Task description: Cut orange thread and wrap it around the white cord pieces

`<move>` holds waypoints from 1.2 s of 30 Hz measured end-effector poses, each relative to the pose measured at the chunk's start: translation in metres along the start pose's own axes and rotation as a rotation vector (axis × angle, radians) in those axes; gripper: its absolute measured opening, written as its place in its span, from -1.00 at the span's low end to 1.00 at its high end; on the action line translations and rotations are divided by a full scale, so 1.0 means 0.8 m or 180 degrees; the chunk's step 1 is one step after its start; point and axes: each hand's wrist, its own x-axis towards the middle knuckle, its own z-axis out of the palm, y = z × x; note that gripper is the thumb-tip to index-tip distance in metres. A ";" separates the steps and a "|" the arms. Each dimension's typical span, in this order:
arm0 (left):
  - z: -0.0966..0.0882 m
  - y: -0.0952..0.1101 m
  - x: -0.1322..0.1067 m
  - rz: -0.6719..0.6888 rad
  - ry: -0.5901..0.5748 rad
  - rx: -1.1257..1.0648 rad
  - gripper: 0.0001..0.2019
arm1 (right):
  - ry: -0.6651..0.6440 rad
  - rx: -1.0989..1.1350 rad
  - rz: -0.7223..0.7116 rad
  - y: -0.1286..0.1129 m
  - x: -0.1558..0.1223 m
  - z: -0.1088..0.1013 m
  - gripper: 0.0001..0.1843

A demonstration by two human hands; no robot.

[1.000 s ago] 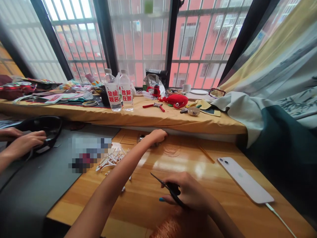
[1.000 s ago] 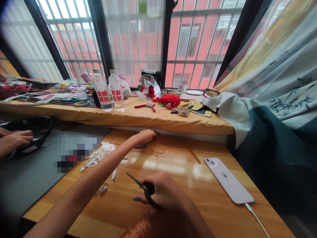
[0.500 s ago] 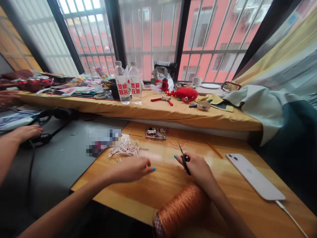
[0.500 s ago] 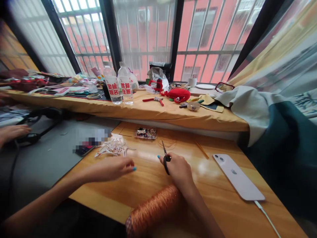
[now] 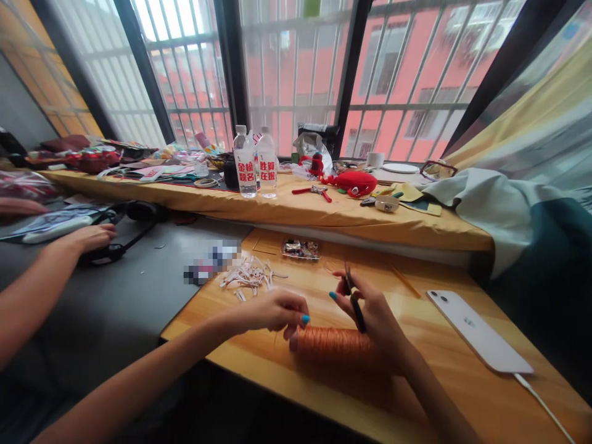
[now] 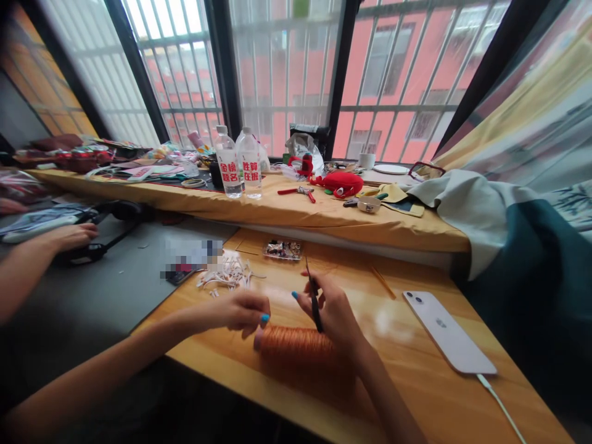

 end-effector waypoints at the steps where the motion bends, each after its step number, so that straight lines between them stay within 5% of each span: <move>1: -0.007 0.005 0.001 0.0066 0.0169 -0.0059 -0.84 | -0.0275 0.0174 -0.0119 -0.003 -0.003 -0.002 -0.60; 5: -0.027 0.015 0.002 0.0357 0.0534 -0.0273 -0.83 | -0.1062 0.0066 -0.0691 -0.007 -0.002 0.000 -0.38; 11: -0.031 0.016 -0.004 0.0786 0.0807 -0.0817 -0.75 | -0.0724 -0.0365 -0.0715 0.012 0.025 0.021 -0.33; 18: -0.032 0.019 -0.016 0.1159 0.0730 -0.1109 -0.78 | -0.0856 -0.0319 -0.0277 0.030 0.024 0.030 -0.25; 21: -0.033 0.023 -0.018 0.1319 0.0817 -0.1199 -0.80 | -0.1390 0.0234 -0.0327 0.031 0.029 0.018 -0.34; 24: -0.039 0.028 -0.017 0.1380 0.1028 -0.1159 -0.81 | -0.1965 0.1028 -0.0335 0.034 0.035 0.007 -0.68; 30: -0.043 0.029 0.009 0.1395 0.1595 -0.0831 -0.81 | -0.1283 0.0604 -0.0609 0.031 0.028 0.011 -0.82; 36: -0.017 -0.023 0.070 0.1150 0.2759 -0.0801 -0.77 | -0.0651 0.0347 -0.0725 0.037 0.020 0.014 -0.76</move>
